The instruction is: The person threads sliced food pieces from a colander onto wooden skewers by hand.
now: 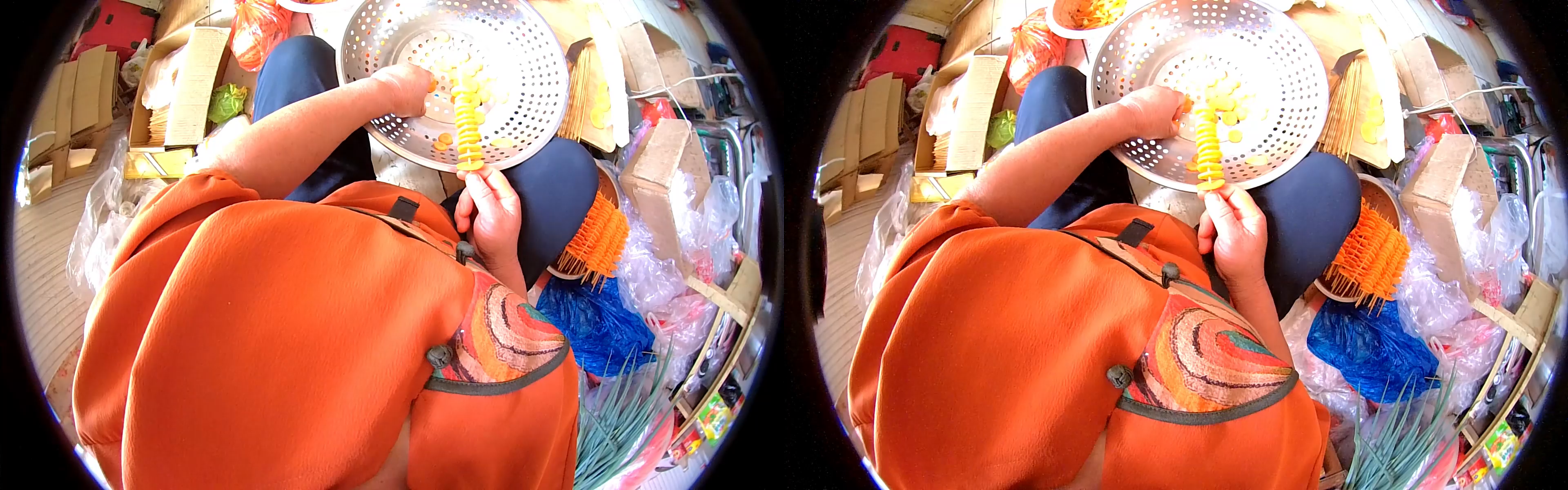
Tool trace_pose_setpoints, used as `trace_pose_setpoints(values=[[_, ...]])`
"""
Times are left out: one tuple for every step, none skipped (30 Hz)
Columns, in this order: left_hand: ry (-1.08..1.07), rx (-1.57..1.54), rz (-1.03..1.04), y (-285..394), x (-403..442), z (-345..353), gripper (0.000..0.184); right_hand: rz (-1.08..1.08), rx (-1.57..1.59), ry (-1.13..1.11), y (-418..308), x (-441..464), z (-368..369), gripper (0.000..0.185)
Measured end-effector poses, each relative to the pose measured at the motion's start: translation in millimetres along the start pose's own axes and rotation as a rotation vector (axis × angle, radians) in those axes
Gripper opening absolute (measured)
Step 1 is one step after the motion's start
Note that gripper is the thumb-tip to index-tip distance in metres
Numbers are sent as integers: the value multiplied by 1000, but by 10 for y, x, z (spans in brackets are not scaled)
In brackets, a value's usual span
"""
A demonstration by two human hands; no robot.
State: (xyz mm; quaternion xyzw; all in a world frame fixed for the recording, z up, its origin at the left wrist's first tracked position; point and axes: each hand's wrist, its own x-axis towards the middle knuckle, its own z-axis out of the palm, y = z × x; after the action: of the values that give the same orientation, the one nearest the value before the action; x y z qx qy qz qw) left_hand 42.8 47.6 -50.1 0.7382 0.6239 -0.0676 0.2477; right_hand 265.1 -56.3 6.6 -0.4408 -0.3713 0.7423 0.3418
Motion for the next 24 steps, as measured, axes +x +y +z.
trace_pose_setpoints(values=[[3, -9, 16, 2, -8, 2, 16, -1, 0, 0, -2, 0, 2, 15], [6, -18, 32, 5, -17, 5, 15, 0, -2, -2, -4, -2, 3, 15], [7, -17, 32, 19, -41, -13, 15, 0, -5, -3, -8, -1, 2, 15], [-3, -69, 33, 26, -72, -35, 18, -1, -5, -4, -9, -3, 1, 15], [-12, -121, 35, 27, -99, -63, 20, 1, -9, -19, -9, -5, -2, 15], [-11, -120, 34, 33, -135, -137, 20, 3, -14, -34, -10, -8, -6, 14], [-4, -369, -79, 40, -175, -234, 22, 2, -14, -35, -11, -10, -11, 14], [2, -617, -194, 32, -204, -284, 24, 20, -33, -51, -11, -13, -16, 14], [79, -1092, -200, -2, -205, -265, 18, 38, -52, -68, -12, -16, -16, 14], [133, -1326, -235, -52, -198, -274, 17, 35, -52, -72, -12, -16, -10, 14], [188, -1560, -269, -102, -191, -282, 16, 45, -69, -74, -12, -18, -4, 14], [193, -1559, -269, -136, -193, -295, 16, 56, -87, -76, -13, -17, 4, 14], [228, -1721, -250, -168, -192, -307, 17, 54, -87, -79, -15, -17, 10, 14], [262, -1884, -229, -196, -193, -309, 18, 67, -90, -75, -17, -18, 12, 14], [264, -1883, -229, -209, -207, -311, 18, 81, -92, -70, -17, -20, 11, 14], [270, -1960, -208, -220, -219, -312, 18, 81, -92, -71, -17, -20, 9, 14], [275, -2037, -187, -222, -224, -309, 18, 80, -88, -80, -19, -20, -4, 14], [275, -2037, -187, -243, -218, -305, 18, 79, -85, -89, -18, -23, -9, 14], [273, -2058, -208, -267, -204, -308, 18, 79, -86, -89, -18, -29, -13, 14], [272, -2079, -228, -286, -198, -304, 19, 85, -89, -93, -21, -35, -15, 14], [273, -2079, -228, -288, -209, -311, 19, 91, -92, -98, -23, -38, -15, 14], [286, -2057, -226, -292, -218, -321, 19, 90, -93, -99, -24, -40, -19, 14], [299, -2034, -223, -294, -226, -333, 19, 90, -94, -111, -24, -40, -27, 14], [299, -2034, -222, -295, -223, -337, 19, 90, -94, -122, -25, -39, -36, 14]])
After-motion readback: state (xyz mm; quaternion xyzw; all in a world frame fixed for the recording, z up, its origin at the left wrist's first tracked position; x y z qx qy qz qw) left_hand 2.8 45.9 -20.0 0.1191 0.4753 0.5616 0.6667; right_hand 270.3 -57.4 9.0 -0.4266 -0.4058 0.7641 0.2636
